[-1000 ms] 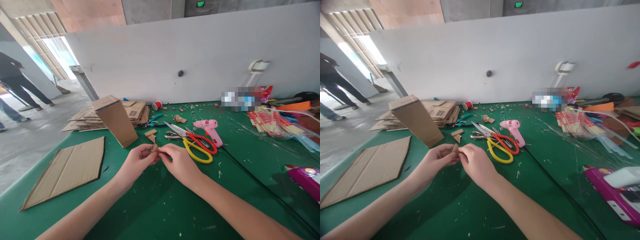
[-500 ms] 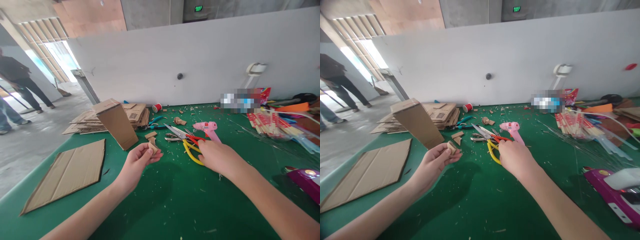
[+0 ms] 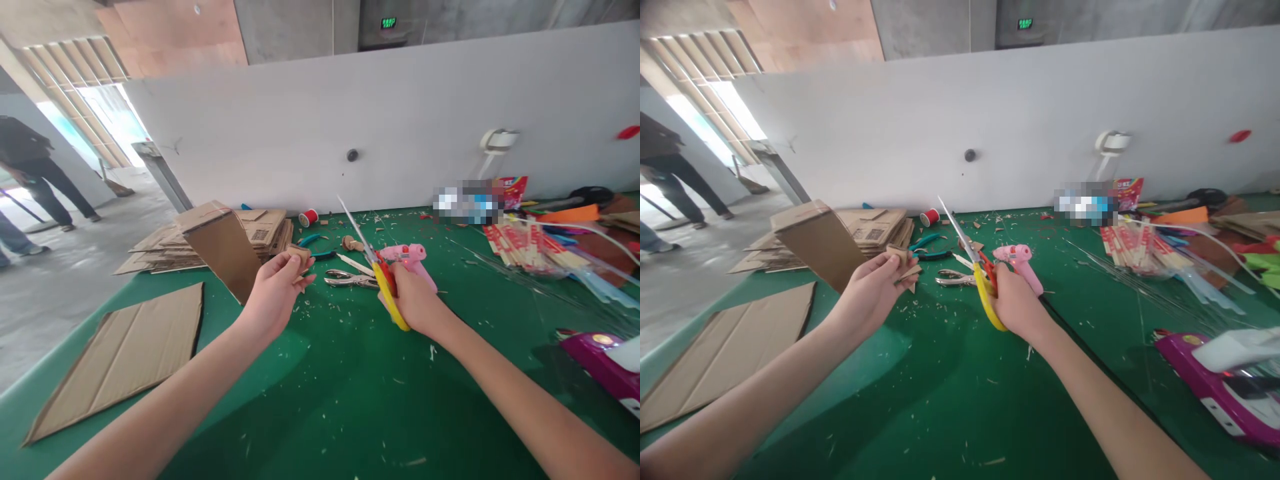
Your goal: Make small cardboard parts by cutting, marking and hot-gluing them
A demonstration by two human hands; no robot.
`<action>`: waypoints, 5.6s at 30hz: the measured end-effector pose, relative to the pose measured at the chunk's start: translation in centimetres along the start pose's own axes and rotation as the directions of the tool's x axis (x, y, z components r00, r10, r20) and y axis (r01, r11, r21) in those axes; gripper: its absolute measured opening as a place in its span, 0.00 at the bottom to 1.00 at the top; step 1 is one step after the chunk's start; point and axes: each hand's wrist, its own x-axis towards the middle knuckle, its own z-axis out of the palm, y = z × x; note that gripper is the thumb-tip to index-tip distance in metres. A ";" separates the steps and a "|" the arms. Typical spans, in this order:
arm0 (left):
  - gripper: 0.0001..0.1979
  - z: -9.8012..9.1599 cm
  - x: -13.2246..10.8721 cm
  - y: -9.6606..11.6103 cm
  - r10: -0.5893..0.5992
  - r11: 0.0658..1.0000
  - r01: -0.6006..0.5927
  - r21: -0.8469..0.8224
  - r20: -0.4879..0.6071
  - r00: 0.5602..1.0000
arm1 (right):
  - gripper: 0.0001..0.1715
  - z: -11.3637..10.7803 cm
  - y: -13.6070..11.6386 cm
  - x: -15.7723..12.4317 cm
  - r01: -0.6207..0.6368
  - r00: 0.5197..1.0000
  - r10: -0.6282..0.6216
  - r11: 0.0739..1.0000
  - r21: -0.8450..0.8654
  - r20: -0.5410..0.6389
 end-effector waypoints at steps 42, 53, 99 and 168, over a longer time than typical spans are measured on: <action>0.07 1.7 -0.5 1.2 0.138 0.989 -0.135 -0.068 0.037 0.990 | 0.22 -0.4 -3.4 -3.1 0.230 0.970 -0.229 0.973 -0.008 0.081; 0.09 1.9 -0.9 1.3 0.189 0.981 -0.187 -0.044 0.037 0.981 | 0.20 -0.1 -3.4 -3.0 0.307 0.952 -0.300 0.935 -0.175 0.067; 0.09 0.5 0.3 0.3 0.258 0.951 -0.259 0.169 0.027 0.966 | 0.25 0.0 -3.4 -2.3 0.096 0.995 -0.101 0.976 -0.197 -0.012; 0.09 -1.0 -2.6 -3.3 0.227 0.210 -0.726 0.654 0.690 0.687 | 0.12 0.7 -3.2 -3.4 0.594 0.805 -0.575 0.779 0.200 -0.150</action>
